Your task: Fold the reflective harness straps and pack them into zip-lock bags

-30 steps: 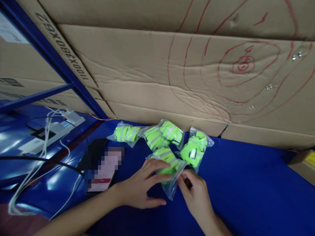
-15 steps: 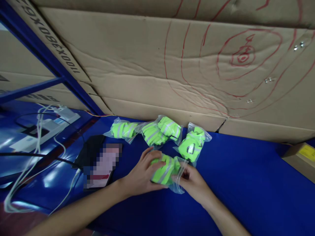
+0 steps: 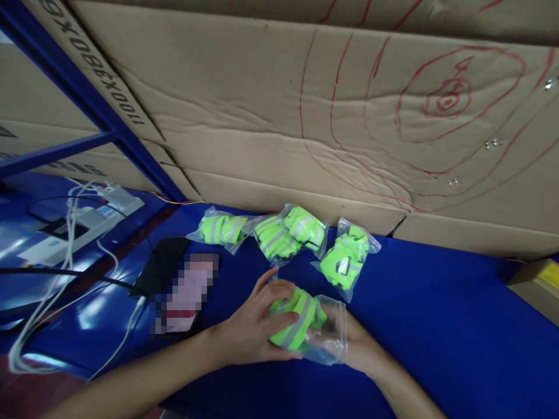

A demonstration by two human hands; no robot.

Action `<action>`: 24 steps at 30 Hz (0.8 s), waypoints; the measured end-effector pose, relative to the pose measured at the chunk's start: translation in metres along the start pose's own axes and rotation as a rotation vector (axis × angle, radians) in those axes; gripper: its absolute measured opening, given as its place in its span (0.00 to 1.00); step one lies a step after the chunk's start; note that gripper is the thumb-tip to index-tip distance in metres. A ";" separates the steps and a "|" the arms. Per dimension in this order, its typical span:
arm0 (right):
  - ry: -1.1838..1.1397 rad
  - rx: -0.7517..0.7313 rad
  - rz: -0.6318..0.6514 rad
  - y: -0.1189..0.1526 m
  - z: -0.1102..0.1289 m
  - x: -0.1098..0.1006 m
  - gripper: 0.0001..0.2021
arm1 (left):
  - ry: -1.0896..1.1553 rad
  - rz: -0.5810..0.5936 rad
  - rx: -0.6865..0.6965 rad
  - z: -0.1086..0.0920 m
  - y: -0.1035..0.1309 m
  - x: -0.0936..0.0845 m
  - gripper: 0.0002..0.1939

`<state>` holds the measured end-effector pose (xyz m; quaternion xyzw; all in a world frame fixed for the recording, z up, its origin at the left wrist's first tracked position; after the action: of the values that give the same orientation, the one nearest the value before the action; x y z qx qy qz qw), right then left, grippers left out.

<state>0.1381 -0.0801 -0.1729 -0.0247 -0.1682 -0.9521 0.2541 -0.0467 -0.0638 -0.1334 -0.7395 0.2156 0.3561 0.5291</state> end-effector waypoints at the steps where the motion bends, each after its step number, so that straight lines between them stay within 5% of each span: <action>1: 0.004 -0.012 -0.019 -0.001 -0.001 0.000 0.23 | 0.006 0.011 0.012 0.000 0.000 0.000 0.29; 9: -0.194 0.118 -0.422 0.005 0.002 -0.014 0.22 | -0.030 0.092 -0.115 0.009 -0.003 0.007 0.46; 14: -0.295 0.105 -0.587 0.016 0.013 -0.045 0.21 | -0.006 0.059 -0.212 0.019 -0.006 -0.003 0.42; 18: -0.473 -0.106 -0.935 0.042 0.032 -0.093 0.19 | -0.026 -0.093 -0.263 0.025 -0.008 -0.019 0.24; 21: -0.531 -0.288 -1.036 0.059 0.050 -0.121 0.08 | -0.008 -0.126 -0.261 0.026 -0.009 -0.021 0.08; 24: -0.538 -0.357 -1.013 0.062 0.058 -0.127 0.04 | 0.027 -0.142 -0.256 0.025 -0.008 -0.018 0.24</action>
<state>0.2767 -0.0507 -0.1165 -0.2238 -0.0548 -0.9286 -0.2908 -0.0603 -0.0382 -0.1193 -0.8190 0.1229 0.3322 0.4514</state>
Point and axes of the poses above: each hand's wrist, its own y-axis away from the middle knuckle, its own x-axis out of the palm, z = x × y, the point moved 5 cm from there along -y, towards the middle knuckle, and after that the axes turned 3 degrees about x, right-handed, at the moved point
